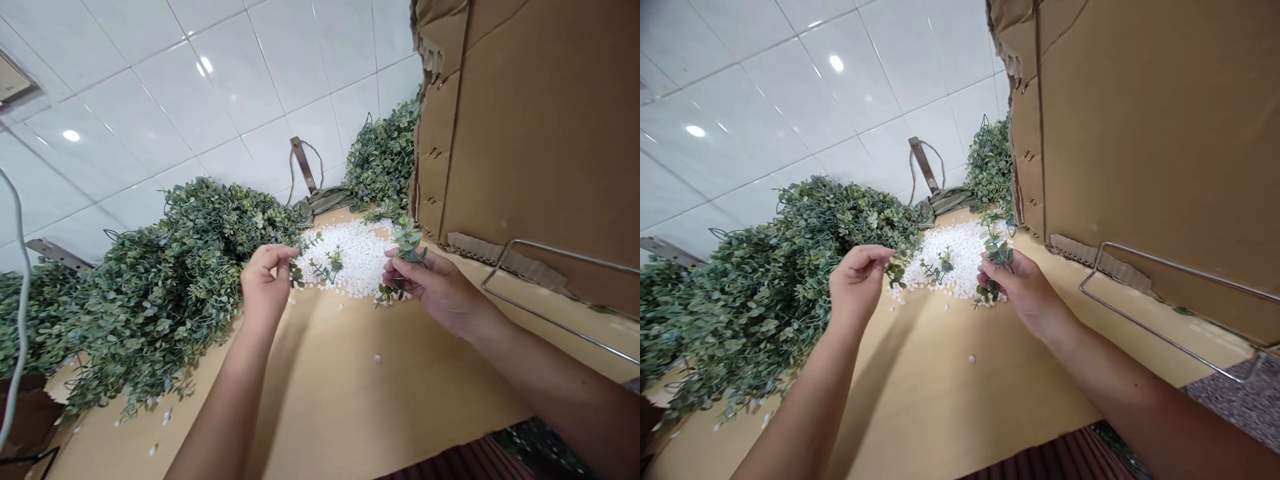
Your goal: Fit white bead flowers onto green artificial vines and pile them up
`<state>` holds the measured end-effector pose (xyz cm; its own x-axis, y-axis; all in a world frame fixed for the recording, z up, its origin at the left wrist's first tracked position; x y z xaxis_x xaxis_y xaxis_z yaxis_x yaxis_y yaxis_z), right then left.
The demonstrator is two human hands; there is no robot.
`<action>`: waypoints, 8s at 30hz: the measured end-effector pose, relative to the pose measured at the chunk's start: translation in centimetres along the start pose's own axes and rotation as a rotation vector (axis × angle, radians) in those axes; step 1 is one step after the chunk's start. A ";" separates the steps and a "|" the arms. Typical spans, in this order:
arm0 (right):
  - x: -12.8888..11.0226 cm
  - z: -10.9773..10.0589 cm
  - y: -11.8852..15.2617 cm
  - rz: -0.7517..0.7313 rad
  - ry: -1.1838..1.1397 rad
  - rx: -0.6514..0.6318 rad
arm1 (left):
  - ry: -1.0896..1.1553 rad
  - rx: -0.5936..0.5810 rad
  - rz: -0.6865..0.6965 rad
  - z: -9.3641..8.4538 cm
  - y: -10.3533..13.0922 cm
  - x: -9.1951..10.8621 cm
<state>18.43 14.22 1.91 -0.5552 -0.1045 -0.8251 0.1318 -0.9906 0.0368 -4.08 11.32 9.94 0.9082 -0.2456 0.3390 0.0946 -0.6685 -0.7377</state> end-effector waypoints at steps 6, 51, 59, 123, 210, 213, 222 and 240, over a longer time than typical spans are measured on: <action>0.3 -0.4 -0.1 0.014 0.017 0.008 | -0.370 0.004 0.040 -2.5 0.4 -3.8; 2.4 0.9 0.0 0.196 -0.137 0.041 | -0.069 -0.509 -0.244 2.8 5.5 -2.4; 0.4 0.9 -0.4 0.073 -0.221 0.138 | -0.199 -0.801 0.363 6.1 11.5 7.1; 6.5 2.7 1.8 0.281 0.242 -0.265 | 0.564 -1.044 -0.383 7.3 9.9 0.9; 5.4 1.5 1.2 -0.041 0.703 -0.196 | 1.015 -0.678 -0.904 9.8 9.8 0.2; 5.9 1.5 1.4 -0.040 0.698 -0.218 | 0.996 -0.661 -0.907 9.8 9.8 0.1; 6.6 1.3 1.4 0.017 0.653 -0.252 | 0.950 -0.688 -0.883 9.8 9.4 0.4; 6.9 1.1 1.2 0.050 0.634 -0.270 | 0.938 -0.712 -0.844 10.0 9.3 0.4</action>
<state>13.85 12.20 -3.08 0.0333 0.0039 -0.9994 0.3905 -0.9206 0.0094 1.26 11.98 -2.60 0.0626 0.2164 0.9743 -0.0160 -0.9759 0.2178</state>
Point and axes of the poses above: each hand's wrist, its own y-axis away from the middle knuckle, its own z-axis out of the palm, x = y × z, the point moved 6 cm from there along -y, towards the middle knuckle, and after that the axes turned 9 degrees about -y, right-handed, at the moved point
